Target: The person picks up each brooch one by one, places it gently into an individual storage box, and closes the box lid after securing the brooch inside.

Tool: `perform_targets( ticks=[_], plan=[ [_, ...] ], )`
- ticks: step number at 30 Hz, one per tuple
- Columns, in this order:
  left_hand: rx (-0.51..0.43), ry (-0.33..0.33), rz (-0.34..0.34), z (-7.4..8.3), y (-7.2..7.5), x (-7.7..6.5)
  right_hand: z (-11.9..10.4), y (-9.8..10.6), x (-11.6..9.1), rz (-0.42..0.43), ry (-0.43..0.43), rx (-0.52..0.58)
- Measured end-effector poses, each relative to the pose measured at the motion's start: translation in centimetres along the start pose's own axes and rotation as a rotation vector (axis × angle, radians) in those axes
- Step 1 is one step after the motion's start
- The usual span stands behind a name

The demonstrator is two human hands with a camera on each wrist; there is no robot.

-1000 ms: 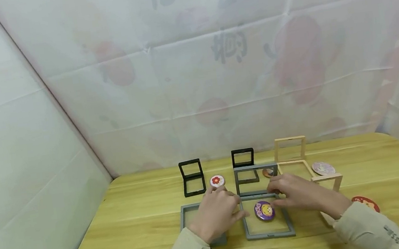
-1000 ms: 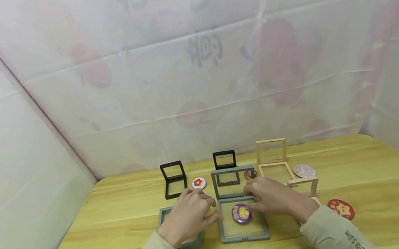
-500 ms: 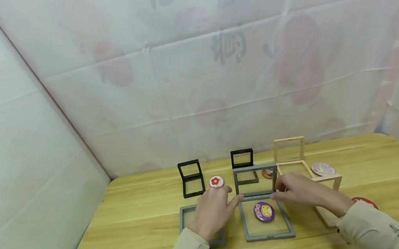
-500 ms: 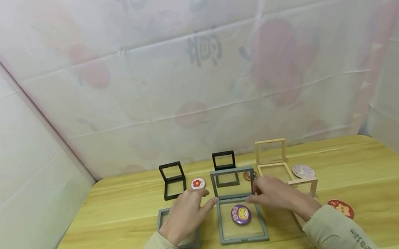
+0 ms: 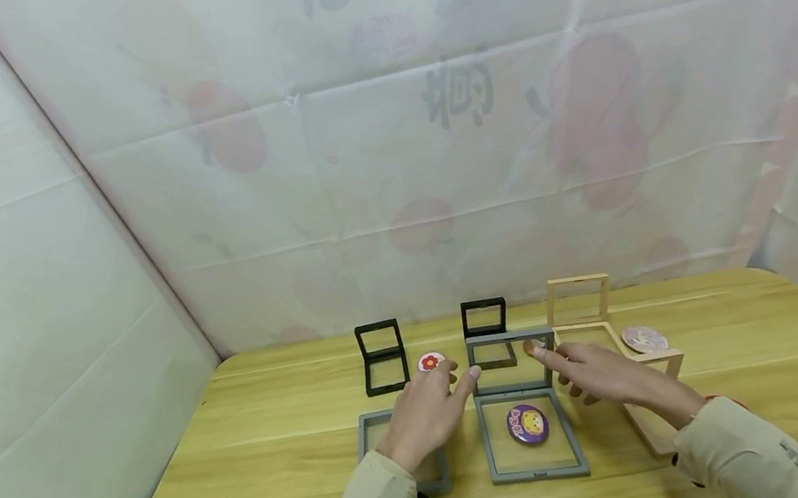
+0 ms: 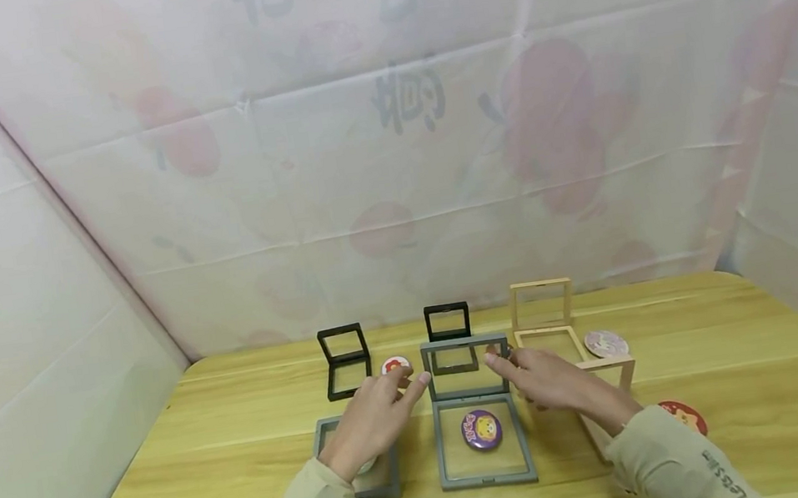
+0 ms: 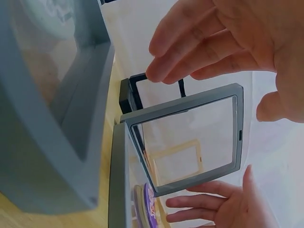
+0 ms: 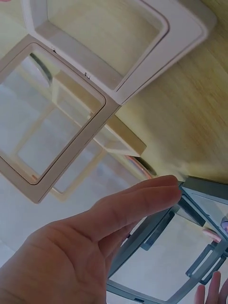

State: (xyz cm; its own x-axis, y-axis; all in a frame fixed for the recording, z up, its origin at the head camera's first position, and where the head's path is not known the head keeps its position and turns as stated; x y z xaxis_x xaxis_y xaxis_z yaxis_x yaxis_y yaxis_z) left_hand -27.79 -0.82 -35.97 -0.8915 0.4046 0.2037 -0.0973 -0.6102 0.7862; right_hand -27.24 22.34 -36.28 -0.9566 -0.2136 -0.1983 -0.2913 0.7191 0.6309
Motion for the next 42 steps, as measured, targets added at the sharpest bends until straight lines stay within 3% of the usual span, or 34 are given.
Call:
perform_targets(
  ticks=[11,20,42],
  plan=[
    [-0.144,0.082,-0.074,-0.3,-0.7,0.2,0.4,-0.1,0.4,-0.023,-0.059,0.088],
    [-0.247,0.134,-0.084,-0.3,-0.9,0.4,0.7,-0.1,0.5,-0.024,-0.093,0.131],
    [-0.377,0.207,-0.138,-0.7,-1.2,1.1,1.2,-0.2,0.7,-0.041,-0.130,0.203]
  ],
)
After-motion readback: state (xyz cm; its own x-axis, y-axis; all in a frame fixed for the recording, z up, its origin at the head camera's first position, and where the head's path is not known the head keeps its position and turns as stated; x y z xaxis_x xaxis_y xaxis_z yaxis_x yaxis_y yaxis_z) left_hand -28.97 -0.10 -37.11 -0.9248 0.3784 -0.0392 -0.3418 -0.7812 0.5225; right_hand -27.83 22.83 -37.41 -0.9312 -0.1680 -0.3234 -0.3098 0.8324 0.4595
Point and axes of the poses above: each hand's wrist, its own x-axis towards the middle knuckle, its own y-axis out of the back of the hand, z = x × y, the point moved 5 cm from there along x, towards the middle knuckle, and after that the axes turned 3 degrees about -y, right-handed, at the moved point
